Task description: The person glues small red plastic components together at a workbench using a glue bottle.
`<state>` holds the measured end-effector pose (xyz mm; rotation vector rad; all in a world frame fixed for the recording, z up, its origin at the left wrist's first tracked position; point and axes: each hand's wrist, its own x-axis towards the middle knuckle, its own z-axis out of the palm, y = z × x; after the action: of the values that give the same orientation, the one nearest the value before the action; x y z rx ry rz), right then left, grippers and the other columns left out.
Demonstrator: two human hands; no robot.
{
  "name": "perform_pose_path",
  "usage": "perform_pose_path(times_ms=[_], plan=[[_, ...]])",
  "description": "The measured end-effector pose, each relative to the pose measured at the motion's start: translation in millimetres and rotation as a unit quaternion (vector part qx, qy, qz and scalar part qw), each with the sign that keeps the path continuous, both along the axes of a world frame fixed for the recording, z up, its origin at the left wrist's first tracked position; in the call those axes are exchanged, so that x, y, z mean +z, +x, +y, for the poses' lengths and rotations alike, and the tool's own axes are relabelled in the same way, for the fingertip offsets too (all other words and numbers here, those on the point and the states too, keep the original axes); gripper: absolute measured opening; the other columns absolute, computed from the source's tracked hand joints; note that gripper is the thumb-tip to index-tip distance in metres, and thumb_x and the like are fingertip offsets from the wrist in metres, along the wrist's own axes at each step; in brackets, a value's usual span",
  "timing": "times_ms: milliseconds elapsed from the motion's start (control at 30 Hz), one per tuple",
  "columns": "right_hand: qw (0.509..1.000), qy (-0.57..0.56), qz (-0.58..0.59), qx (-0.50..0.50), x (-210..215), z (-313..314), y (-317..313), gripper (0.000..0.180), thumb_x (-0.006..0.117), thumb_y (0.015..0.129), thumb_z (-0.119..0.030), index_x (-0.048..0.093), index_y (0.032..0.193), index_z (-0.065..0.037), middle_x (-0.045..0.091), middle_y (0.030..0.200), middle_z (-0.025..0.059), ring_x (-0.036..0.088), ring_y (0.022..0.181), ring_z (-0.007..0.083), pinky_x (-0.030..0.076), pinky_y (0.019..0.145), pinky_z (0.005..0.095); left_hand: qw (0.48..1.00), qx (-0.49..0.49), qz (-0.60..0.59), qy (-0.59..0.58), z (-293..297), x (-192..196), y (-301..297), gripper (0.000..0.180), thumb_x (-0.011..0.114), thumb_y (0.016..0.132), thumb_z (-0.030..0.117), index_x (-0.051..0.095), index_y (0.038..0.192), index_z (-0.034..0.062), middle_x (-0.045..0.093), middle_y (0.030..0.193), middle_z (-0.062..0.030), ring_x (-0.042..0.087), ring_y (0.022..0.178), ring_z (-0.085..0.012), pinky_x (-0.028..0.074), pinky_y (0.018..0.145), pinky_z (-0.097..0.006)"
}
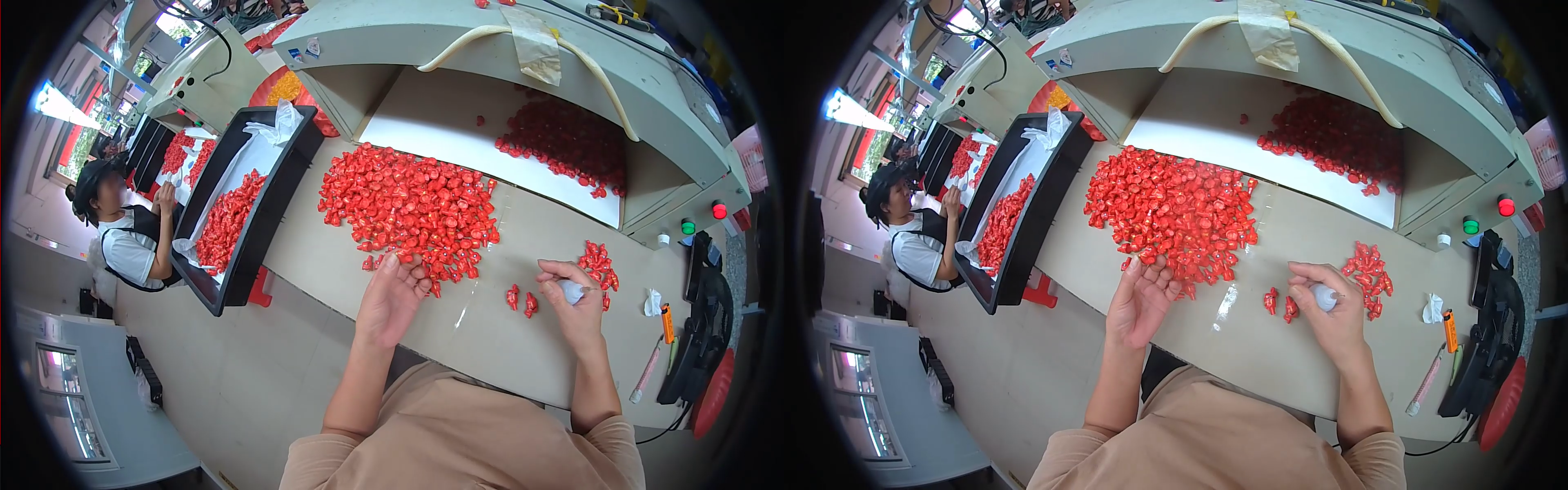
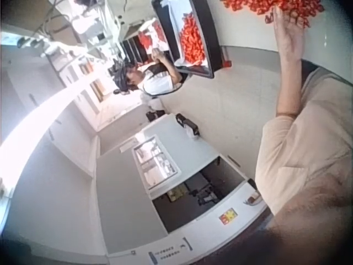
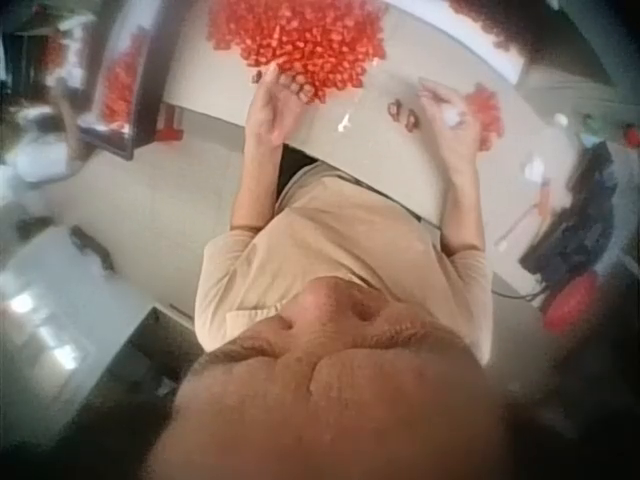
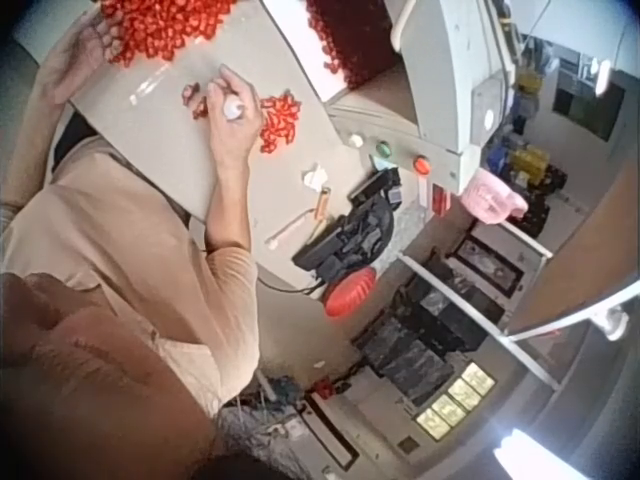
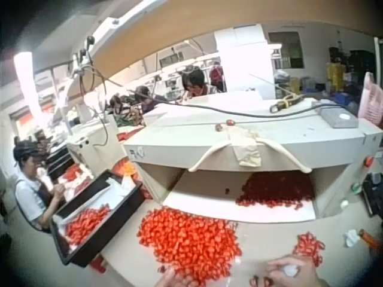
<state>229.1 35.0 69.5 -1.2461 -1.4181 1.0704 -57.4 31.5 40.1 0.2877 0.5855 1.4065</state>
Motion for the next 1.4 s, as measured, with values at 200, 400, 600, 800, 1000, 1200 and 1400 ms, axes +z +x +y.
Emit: perform_pose_path(times_ms=[200, 400, 600, 800, 1000, 1200, 1400], plan=[[1.0, 0.007, -0.01, 0.007, 1, 0, -1, 0.024, 0.069, 0.083, -0.003, 0.067, 0.107, -0.002, 0.067, 0.091, 0.0063, 0.063, 0.083, 0.0124, 0.05, 0.074, 0.0253, 0.998, 0.007, -0.056, -0.036, 2, 8, 3, 0.024, 0.055, 0.096, 0.026, 0.059, 0.111, 0.0073, 0.062, 0.106, -0.0053, 0.057, 0.092, -0.015, 0.048, 0.085, -0.032], [1.0, 0.006, -0.012, 0.008, 0, 0, -2, 0.024, 0.068, 0.083, -0.003, 0.066, 0.108, -0.002, 0.066, 0.092, 0.0066, 0.063, 0.085, 0.0123, 0.049, 0.076, 0.0249, 0.996, 0.016, -0.076, -0.04, 3, 7, 1, 0.023, 0.056, 0.096, 0.024, 0.058, 0.111, 0.0066, 0.061, 0.109, -0.0069, 0.058, 0.092, -0.0154, 0.05, 0.084, -0.032], [1.0, -0.003, -0.012, 0.009, -1, 0, -2, 0.025, 0.069, 0.083, -0.003, 0.066, 0.108, -0.002, 0.065, 0.093, 0.0065, 0.062, 0.086, 0.0123, 0.049, 0.076, 0.025, 0.994, 0.026, -0.101, -0.036, 4, 3, -1, 0.026, 0.055, 0.096, 0.021, 0.057, 0.115, 0.0029, 0.062, 0.112, -0.0103, 0.059, 0.093, -0.0181, 0.05, 0.086, -0.034], [1.0, 0.004, -0.024, 0.011, -2, 0, -2, 0.026, 0.069, 0.082, -0.002, 0.067, 0.107, -0.002, 0.065, 0.092, 0.0068, 0.063, 0.085, 0.0128, 0.049, 0.076, 0.0251, 0.992, 0.03, -0.111, -0.045, 5, 3, -1, 0.025, 0.055, 0.096, 0.02, 0.057, 0.114, 0.003, 0.062, 0.112, -0.0106, 0.059, 0.094, -0.0184, 0.05, 0.086, -0.034], [0.999, 0.019, -0.038, 0.008, -1, 1, -3, 0.026, 0.07, 0.081, -0.002, 0.067, 0.107, -0.002, 0.065, 0.091, 0.0067, 0.063, 0.084, 0.0128, 0.05, 0.075, 0.0251, 0.988, 0.026, -0.15, -0.037, 5, 0, -5, 0.024, 0.055, 0.096, 0.02, 0.057, 0.113, 0.0034, 0.062, 0.112, -0.0101, 0.058, 0.094, -0.0189, 0.049, 0.085, -0.034], [0.999, 0.018, -0.034, 0.009, 0, 2, -8, 0.026, 0.068, 0.08, 0.0, 0.067, 0.106, -0.002, 0.065, 0.089, 0.0064, 0.062, 0.082, 0.0121, 0.049, 0.073, 0.0249, 0.984, 0.038, -0.165, -0.048, 6, 10, -9, 0.023, 0.057, 0.095, 0.022, 0.057, 0.109, 0.0037, 0.061, 0.109, -0.0075, 0.057, 0.089, -0.0163, 0.05, 0.082, -0.031], [0.998, 0.012, -0.062, 0.016, -3, 0, 1, 0.024, 0.062, 0.084, 0.0, 0.064, 0.109, 0.001, 0.062, 0.093, 0.0057, 0.06, 0.086, 0.0114, 0.049, 0.076, 0.0241, 0.969, 0.079, -0.23, -0.037, 9, 16, -27, 0.02, 0.056, 0.095, 0.02, 0.058, 0.108, 0.0053, 0.063, 0.108, -0.0073, 0.058, 0.09, -0.0171, 0.05, 0.082, -0.031]])
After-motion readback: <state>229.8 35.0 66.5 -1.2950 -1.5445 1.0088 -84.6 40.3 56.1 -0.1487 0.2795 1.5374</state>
